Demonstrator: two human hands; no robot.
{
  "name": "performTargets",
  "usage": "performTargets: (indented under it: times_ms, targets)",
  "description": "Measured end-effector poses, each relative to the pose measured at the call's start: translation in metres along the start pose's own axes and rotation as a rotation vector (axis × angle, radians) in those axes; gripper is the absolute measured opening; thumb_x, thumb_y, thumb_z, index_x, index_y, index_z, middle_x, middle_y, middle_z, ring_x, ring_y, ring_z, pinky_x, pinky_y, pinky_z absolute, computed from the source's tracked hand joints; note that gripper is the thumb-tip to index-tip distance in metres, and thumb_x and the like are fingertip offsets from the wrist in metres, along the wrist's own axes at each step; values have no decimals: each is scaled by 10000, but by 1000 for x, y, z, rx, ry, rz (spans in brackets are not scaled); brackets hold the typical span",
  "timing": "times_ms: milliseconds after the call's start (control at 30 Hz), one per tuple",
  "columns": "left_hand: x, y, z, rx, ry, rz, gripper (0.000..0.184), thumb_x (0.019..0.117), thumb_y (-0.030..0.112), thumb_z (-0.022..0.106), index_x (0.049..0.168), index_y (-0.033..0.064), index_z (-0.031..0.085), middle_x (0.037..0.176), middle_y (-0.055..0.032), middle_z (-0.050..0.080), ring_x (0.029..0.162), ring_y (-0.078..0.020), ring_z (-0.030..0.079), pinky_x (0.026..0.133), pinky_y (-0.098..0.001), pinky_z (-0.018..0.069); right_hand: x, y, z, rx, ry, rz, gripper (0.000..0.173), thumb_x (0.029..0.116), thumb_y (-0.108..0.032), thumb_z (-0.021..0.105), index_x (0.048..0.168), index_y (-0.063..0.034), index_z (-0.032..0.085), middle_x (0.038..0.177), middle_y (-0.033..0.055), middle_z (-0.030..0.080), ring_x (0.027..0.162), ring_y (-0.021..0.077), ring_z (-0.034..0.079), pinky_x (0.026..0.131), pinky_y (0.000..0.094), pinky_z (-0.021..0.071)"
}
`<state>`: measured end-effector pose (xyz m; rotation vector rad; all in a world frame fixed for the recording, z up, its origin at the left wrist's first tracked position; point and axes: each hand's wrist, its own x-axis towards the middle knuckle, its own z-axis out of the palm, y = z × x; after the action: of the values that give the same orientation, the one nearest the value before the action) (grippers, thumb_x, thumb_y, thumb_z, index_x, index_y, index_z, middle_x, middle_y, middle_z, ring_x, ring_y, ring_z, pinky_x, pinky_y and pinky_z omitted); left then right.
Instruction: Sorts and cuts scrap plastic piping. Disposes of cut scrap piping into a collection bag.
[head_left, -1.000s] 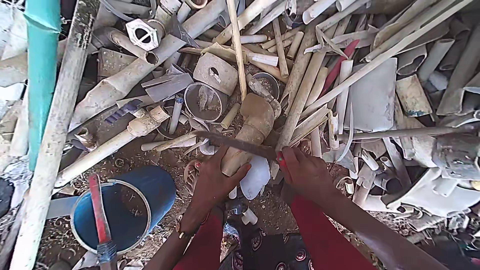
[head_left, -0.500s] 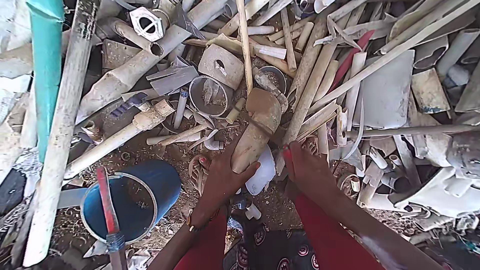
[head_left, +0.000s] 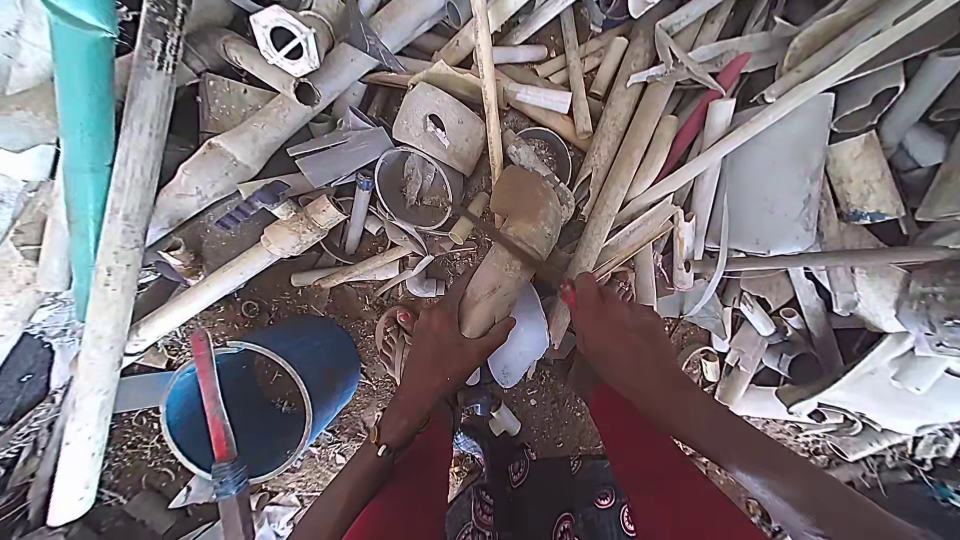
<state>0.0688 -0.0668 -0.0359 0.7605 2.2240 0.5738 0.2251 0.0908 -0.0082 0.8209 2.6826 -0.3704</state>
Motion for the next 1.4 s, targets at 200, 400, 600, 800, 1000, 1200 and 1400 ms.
performTargets:
  times_ms: [200, 400, 600, 800, 1000, 1200, 1400]
  targets:
    - [2, 2, -3, -104, -92, -76, 934, 765, 681, 705, 1489, 124, 514, 1081, -96, 719, 951, -176, 689, 851, -432, 547, 1, 18, 20, 101, 73, -5, 254, 1007, -131, 570, 1190, 38, 618, 801, 242, 674, 678, 455, 695, 565, 551, 542]
    - [5, -6, -3, -665, -164, -137, 657, 794, 387, 755, 1319, 42, 564, 895, -1, 722, 699, -112, 704, 604, -259, 597, -2, 8, 20, 176, 114, -71, 256, 998, -134, 577, 1174, 44, 634, 764, 226, 670, 616, 430, 684, 514, 535, 545]
    - [4, -5, 3, -744, -178, -112, 589, 813, 240, 721, 1336, 36, 542, 895, -13, 718, 681, -110, 689, 589, -251, 584, -9, -2, 8, 90, 139, -160, 242, 940, -130, 605, 1136, 2, 659, 712, 185, 652, 531, 371, 653, 440, 469, 510]
    - [0, -5, 5, -908, -200, -204, 531, 822, 181, 695, 1300, 37, 512, 865, -25, 715, 668, -115, 691, 579, -249, 586, -13, -4, 15, 69, 198, -175, 217, 951, -168, 586, 1080, -10, 657, 678, 160, 621, 487, 351, 623, 410, 447, 490]
    - [1, -26, -1, -1174, -377, -347, 591, 874, 320, 614, 1380, 98, 404, 1017, -72, 742, 817, -185, 737, 707, -315, 619, 13, 40, 0, 248, 206, -58, 371, 1017, -340, 567, 1157, -2, 628, 721, 150, 638, 602, 365, 665, 503, 511, 510]
    - [12, -34, -10, -934, -351, -260, 532, 1045, 355, 356, 1540, 163, 377, 1168, -80, 715, 1003, -186, 720, 825, -368, 606, 22, 25, 15, 507, 121, 14, 460, 1075, -430, 408, 1177, -16, 578, 712, 84, 580, 619, 259, 611, 574, 441, 511]
    - [14, 0, 12, -279, -215, -85, 1288, 726, 494, 865, 1633, 104, 37, 1336, -218, 593, 1152, -251, 651, 982, -452, 529, 21, -13, 17, 475, 35, -90, 511, 1086, -426, 409, 1306, 2, 578, 885, 165, 692, 744, 353, 706, 633, 499, 559]
